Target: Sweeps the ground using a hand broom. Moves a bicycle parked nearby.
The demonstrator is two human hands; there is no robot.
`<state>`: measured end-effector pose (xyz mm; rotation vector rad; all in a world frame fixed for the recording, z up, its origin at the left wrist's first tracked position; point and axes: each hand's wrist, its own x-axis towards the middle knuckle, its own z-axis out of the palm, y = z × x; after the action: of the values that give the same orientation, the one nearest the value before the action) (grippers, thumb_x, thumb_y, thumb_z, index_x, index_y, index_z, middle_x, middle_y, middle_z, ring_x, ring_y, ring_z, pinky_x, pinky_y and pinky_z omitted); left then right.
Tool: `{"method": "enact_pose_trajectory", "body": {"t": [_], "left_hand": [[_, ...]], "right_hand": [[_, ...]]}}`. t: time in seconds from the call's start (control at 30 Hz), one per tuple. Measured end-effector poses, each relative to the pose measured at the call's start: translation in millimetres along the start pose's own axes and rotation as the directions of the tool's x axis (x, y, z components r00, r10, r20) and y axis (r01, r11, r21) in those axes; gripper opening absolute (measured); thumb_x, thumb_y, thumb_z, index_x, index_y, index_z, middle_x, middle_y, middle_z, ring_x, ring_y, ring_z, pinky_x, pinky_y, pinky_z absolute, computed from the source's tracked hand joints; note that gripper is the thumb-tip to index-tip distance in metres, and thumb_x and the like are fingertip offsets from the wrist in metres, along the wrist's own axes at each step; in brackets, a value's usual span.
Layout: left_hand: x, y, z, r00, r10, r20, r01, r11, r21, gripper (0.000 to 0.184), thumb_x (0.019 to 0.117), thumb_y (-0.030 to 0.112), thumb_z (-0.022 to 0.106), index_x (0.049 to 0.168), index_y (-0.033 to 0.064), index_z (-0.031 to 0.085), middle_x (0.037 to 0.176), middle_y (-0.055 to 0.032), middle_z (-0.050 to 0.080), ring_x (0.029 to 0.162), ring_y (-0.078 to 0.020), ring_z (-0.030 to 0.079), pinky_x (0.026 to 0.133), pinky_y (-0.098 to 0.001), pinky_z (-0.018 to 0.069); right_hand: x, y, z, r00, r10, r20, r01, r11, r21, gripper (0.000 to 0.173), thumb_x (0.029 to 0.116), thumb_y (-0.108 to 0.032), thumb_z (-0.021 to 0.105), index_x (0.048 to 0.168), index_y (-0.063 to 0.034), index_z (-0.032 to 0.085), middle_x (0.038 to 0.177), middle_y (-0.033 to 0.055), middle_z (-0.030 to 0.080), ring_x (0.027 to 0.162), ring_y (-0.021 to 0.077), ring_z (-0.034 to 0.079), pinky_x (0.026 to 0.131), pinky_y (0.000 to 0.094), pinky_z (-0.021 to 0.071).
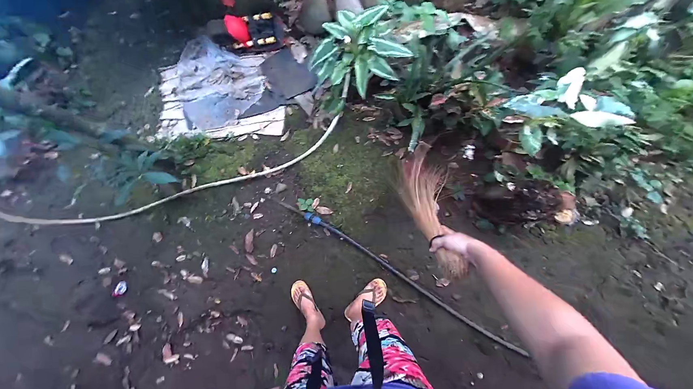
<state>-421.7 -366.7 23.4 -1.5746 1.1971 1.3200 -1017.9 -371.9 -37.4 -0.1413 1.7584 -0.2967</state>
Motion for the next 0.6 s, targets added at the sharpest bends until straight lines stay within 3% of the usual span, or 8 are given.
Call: {"method": "enact_pose_trajectory", "body": {"t": [0.07,0.13,0.27,0.37,0.43,0.5,0.53,0.6], "left_hand": [[-9.3,19.6,8.9,0.993,0.119,-0.024,-0.119,0.993,-0.018,0.046,0.1076,0.019,0.053,0.152,0.0074,0.051,0.146,-0.0202,0.058,0.139,-0.0337,0.054,0.119,-0.0520,0.0389],[-11.2,24.2,14.0,0.983,0.176,-0.050,-0.181,0.975,-0.133,0.050,0.1069,0.023,0.056,0.153,0.0072,0.048,0.149,-0.0193,0.056,0.139,-0.0316,0.054,0.119,-0.0496,0.0407],[-14.6,9.7,13.8,0.979,0.146,-0.144,-0.192,0.898,-0.396,0.051,0.1057,0.022,0.060,0.153,0.0057,0.047,0.145,-0.0209,0.058,0.134,-0.0322,0.058,0.115,-0.0485,0.0449],[-3.9,-23.7,16.3,0.986,0.118,-0.119,-0.157,0.900,-0.407,0.054,0.1049,0.022,0.062,0.153,0.0051,0.046,0.145,-0.0227,0.058,0.135,-0.0346,0.057,0.115,-0.0503,0.0438],[12.6,-56.6,20.8,0.993,0.088,-0.073,-0.109,0.926,-0.363,0.055,0.1049,0.025,0.062,0.154,0.0063,0.046,0.146,-0.0221,0.057,0.135,-0.0346,0.057,0.115,-0.0507,0.0430],[23.7,-87.6,25.1,0.998,0.045,-0.039,-0.054,0.952,-0.301,0.056,0.1051,0.027,0.062,0.155,0.0075,0.044,0.147,-0.0215,0.057,0.135,-0.0348,0.056,0.115,-0.0516,0.0430],[25.3,-98.7,26.4,0.999,0.022,-0.031,-0.029,0.962,-0.273,0.056,0.1050,0.027,0.062,0.155,0.0074,0.044,0.147,-0.0219,0.056,0.135,-0.0353,0.056,0.114,-0.0523,0.0432],[25.4,-112.2,27.9,0.999,0.002,-0.038,-0.011,0.973,-0.232,0.056,0.1048,0.028,0.061,0.155,0.0079,0.045,0.147,-0.0219,0.056,0.136,-0.0352,0.055,0.114,-0.0526,0.0427]], "right_hand": [[-13.7,1.8,43.9,0.988,-0.015,0.155,0.038,0.988,-0.150,0.099,0.0836,-0.005,0.075,0.163,-0.0187,0.019,0.146,0.0240,0.051,0.128,0.0367,0.056,0.102,0.0543,0.0489],[-41.8,20.8,60.4,0.961,-0.025,0.274,0.095,0.965,-0.244,0.109,0.0779,-0.008,0.079,0.165,-0.0221,0.015,0.148,0.0216,0.051,0.129,0.0363,0.057,0.104,0.0548,0.0495],[-124.4,50.5,33.3,0.939,-0.055,0.340,0.150,0.953,-0.262,0.120,0.0636,-0.022,0.084,0.164,-0.0288,0.020,0.139,0.0199,0.057,0.109,0.0336,0.067,0.085,0.0530,0.0584],[-146.1,65.4,3.0,0.964,-0.089,0.252,0.152,0.958,-0.242,0.127,0.0546,-0.022,0.086,0.164,-0.0287,0.022,0.145,0.0162,0.054,0.118,0.0292,0.064,0.091,0.0497,0.0577],[-137.9,61.1,6.8,0.979,-0.121,0.163,0.153,0.968,-0.201,0.121,0.0624,-0.015,0.081,0.165,-0.0247,0.017,0.147,0.0185,0.052,0.119,0.0286,0.063,0.092,0.0477,0.0564],[-125.9,38.8,43.0,0.991,-0.109,0.083,0.118,0.987,-0.111,0.101,0.0822,-0.011,0.069,0.165,-0.0249,0.012,0.141,0.0206,0.053,0.112,0.0300,0.063,0.088,0.0491,0.0551],[-117.2,25.1,72.9,0.995,-0.097,0.040,0.099,0.994,-0.051,0.087,0.0912,-0.012,0.063,0.163,-0.0252,0.016,0.133,0.0214,0.056,0.103,0.0313,0.064,0.082,0.0511,0.0555],[-93.2,0.5,146.4,0.996,-0.082,0.018,0.082,0.996,-0.017,0.068,0.0974,-0.013,0.059,0.158,-0.0188,0.027,0.123,0.0200,0.059,0.096,0.0285,0.064,0.079,0.0485,0.0549]]}}
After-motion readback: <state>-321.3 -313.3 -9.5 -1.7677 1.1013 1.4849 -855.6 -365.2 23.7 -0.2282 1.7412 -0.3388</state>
